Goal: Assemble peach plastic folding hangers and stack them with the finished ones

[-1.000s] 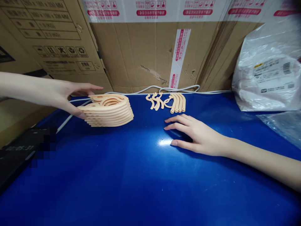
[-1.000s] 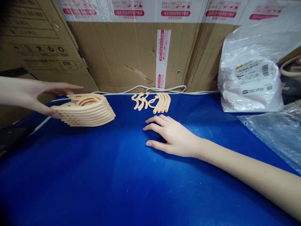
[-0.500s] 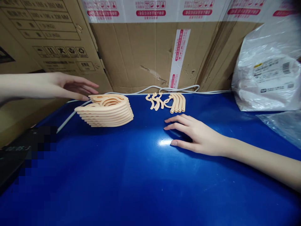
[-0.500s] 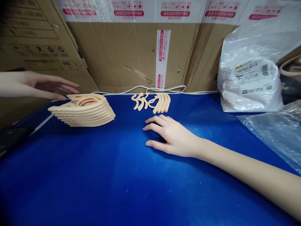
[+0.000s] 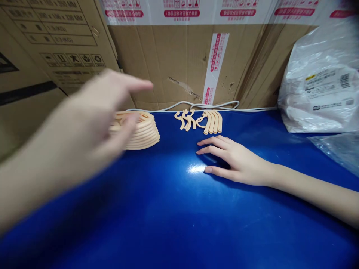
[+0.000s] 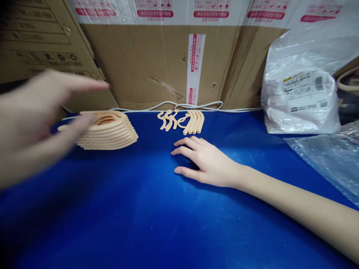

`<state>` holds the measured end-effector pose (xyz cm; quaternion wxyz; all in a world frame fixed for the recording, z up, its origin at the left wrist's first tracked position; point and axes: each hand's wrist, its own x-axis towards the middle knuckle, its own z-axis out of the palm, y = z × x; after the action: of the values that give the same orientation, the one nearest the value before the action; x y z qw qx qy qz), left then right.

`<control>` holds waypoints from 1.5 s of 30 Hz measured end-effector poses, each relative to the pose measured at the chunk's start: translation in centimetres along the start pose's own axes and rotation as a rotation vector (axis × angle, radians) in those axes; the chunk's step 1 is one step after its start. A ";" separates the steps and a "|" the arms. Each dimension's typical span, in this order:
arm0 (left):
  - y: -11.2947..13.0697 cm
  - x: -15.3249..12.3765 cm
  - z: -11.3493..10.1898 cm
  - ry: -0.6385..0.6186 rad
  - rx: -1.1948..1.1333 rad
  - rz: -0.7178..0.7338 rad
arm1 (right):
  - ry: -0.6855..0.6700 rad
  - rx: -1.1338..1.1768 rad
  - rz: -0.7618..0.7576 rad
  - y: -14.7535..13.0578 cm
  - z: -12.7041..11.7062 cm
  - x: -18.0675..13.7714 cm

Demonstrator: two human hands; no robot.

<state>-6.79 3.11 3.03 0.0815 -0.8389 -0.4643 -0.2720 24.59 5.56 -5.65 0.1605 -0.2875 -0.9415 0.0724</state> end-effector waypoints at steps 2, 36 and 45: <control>4.0 -1.3 2.3 -0.102 0.041 0.120 | 0.002 -0.006 -0.004 0.0 0.0 0.0; 3.6 -2.6 9.6 -0.456 -0.091 0.048 | 0.001 -0.006 0.001 -0.1 -0.1 -0.2; 3.5 -2.5 9.7 -0.432 -0.041 0.090 | 0.168 0.035 0.067 -0.1 -0.5 -0.1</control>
<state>-1.26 3.07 -6.06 -0.0249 -0.8990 -0.4276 -0.0913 24.79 5.47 -5.14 0.2412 -0.3209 -0.9132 0.0696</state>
